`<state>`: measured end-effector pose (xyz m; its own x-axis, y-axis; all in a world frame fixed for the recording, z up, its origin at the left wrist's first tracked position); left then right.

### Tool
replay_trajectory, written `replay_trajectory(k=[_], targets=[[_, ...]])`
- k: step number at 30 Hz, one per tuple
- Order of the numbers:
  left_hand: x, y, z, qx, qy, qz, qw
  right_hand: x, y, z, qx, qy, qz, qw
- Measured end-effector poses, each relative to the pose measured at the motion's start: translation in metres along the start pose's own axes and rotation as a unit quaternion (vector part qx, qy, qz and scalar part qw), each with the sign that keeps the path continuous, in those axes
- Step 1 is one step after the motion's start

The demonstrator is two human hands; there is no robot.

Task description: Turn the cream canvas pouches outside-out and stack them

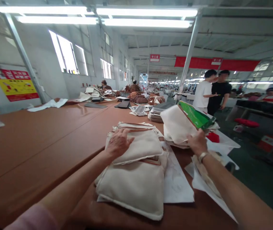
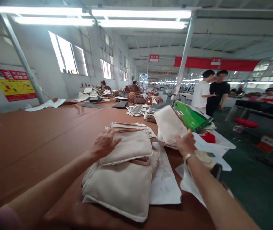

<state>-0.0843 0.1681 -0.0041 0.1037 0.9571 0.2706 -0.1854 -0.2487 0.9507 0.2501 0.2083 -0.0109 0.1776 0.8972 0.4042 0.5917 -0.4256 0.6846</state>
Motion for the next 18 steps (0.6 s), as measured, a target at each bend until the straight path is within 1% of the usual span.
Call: replay_trajectory(k=[3,5,6,8,10,13,16,18], targets=[[0.057,-0.037,0.006,0.004,0.011,-0.048,0.999,-0.029,-0.048,0.009,0.076,0.047,-0.049,0.995],[0.086,-0.057,0.013,0.008,0.013,-0.078,0.997,-0.050,-0.076,0.008,0.134,0.080,-0.092,0.984],[0.098,-0.065,0.017,0.010,0.014,-0.088,0.996,-0.059,-0.084,0.006,0.160,0.091,-0.105,0.977],[0.112,-0.077,0.022,0.010,0.013,-0.098,0.995,-0.068,-0.091,0.002,0.206,0.096,-0.114,0.967],[0.117,-0.084,0.025,0.003,0.006,-0.099,0.995,-0.063,-0.088,-0.001,0.242,0.083,-0.104,0.961],[0.113,-0.088,0.025,-0.028,0.001,-0.102,0.994,-0.040,-0.082,-0.002,0.284,0.060,-0.079,0.954],[0.106,-0.084,0.022,-0.083,0.014,-0.118,0.989,-0.016,-0.084,-0.002,0.322,0.042,-0.065,0.943],[0.102,-0.078,0.020,-0.135,0.008,-0.130,0.982,-0.008,-0.086,-0.001,0.347,0.026,-0.055,0.936]])
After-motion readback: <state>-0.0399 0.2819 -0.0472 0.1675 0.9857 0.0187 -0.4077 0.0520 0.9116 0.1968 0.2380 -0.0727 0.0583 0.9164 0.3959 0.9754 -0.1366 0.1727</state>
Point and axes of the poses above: each hand's wrist, its own x-axis towards the middle knuckle, its own y-axis out of the back of the hand, z = x × y, the point moved 1 cm from there along x, towards the middle knuckle, and after that the axes turned 11 degrees about -z, right-handed, at the moved point
